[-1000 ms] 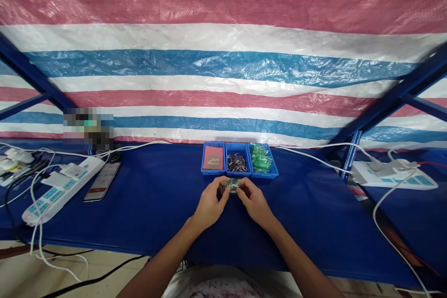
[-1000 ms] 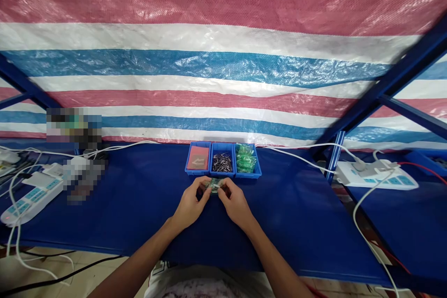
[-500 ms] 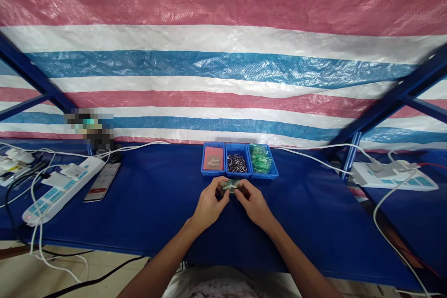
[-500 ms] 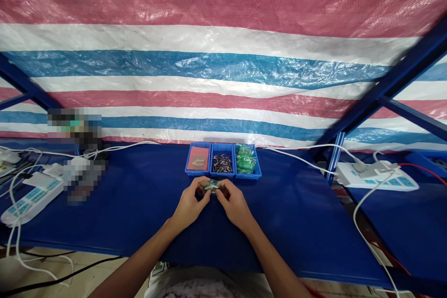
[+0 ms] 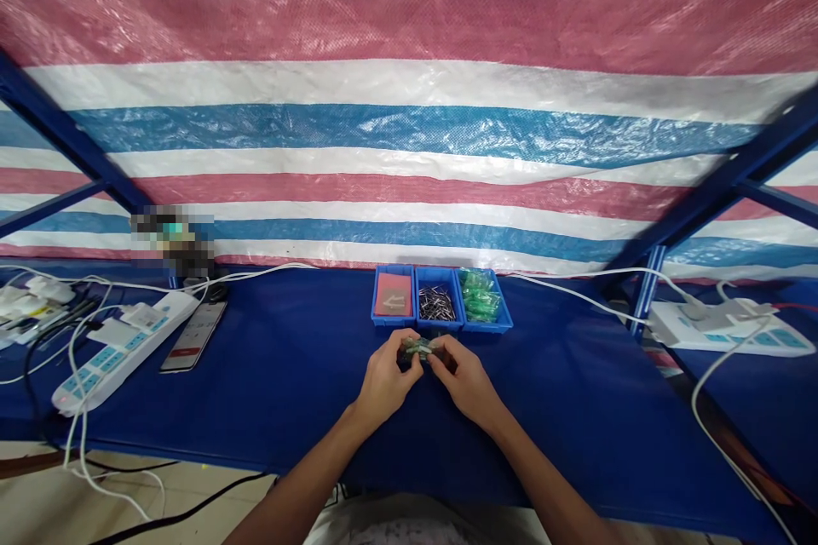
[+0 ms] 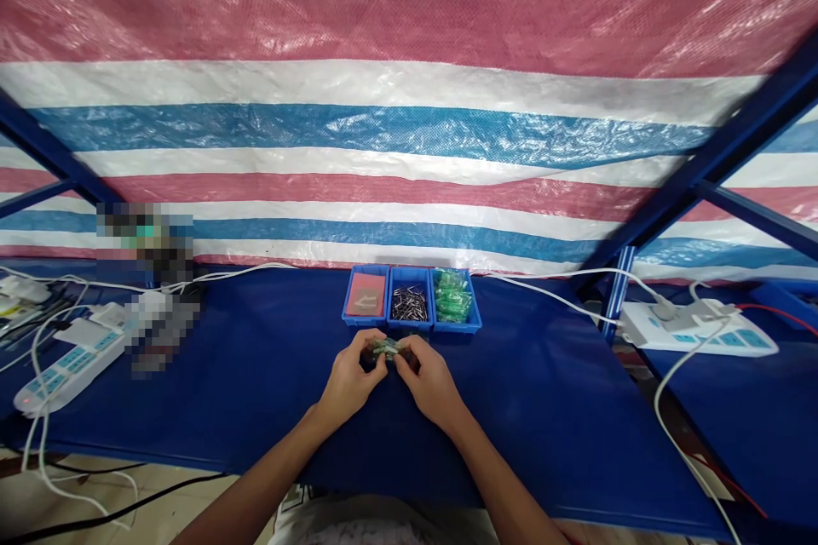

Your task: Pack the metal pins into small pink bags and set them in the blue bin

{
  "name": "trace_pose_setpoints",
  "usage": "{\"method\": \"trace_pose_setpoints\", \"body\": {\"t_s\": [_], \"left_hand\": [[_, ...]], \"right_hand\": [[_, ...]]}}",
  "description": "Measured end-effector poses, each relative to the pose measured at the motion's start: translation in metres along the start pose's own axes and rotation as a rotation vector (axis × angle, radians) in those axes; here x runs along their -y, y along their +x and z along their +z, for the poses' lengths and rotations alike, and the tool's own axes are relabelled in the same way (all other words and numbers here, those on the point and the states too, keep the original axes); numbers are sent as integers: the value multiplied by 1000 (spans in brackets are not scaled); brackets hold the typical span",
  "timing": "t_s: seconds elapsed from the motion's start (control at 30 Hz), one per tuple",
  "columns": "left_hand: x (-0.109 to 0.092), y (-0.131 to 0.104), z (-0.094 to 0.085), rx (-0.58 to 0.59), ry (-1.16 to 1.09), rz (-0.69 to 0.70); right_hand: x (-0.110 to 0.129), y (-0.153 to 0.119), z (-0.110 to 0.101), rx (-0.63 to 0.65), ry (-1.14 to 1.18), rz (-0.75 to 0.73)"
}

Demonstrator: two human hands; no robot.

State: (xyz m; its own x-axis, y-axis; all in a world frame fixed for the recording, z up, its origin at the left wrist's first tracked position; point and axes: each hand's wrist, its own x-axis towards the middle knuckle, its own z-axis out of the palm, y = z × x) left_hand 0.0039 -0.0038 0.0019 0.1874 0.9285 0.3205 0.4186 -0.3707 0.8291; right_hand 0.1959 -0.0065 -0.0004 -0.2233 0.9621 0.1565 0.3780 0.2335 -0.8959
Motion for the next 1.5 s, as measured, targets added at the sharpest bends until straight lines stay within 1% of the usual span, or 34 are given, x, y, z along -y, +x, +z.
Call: {"method": "trace_pose_setpoints", "body": {"t_s": [0.37, 0.53, 0.77, 0.87, 0.97, 1.07, 1.23, 1.37, 1.5], "left_hand": [[0, -2, 2, 0, 61, -26], [2, -3, 2, 5, 43, -17], [3, -3, 0, 31, 6, -42], [3, -2, 0, 28, -9, -45], [3, -1, 0, 8, -8, -24], [2, -1, -2, -8, 2, 34], [1, 0, -4, 8, -6, 133], [3, 1, -2, -9, 10, 150], [3, 1, -1, 33, 4, 144]], "right_hand": [[3, 0, 0, -9, 0, 6], [2, -1, 0, 1, 9, 10], [5, 0, -1, 15, 32, 15], [4, 0, -2, 0, 62, 30], [0, -1, -1, -12, 124, 68], [-7, -2, 0, -26, 198, 94], [-15, 1, 3, -109, 288, 91], [-17, 3, 3, -163, 321, 62], [-17, 3, 1, -185, 326, 41]]}}
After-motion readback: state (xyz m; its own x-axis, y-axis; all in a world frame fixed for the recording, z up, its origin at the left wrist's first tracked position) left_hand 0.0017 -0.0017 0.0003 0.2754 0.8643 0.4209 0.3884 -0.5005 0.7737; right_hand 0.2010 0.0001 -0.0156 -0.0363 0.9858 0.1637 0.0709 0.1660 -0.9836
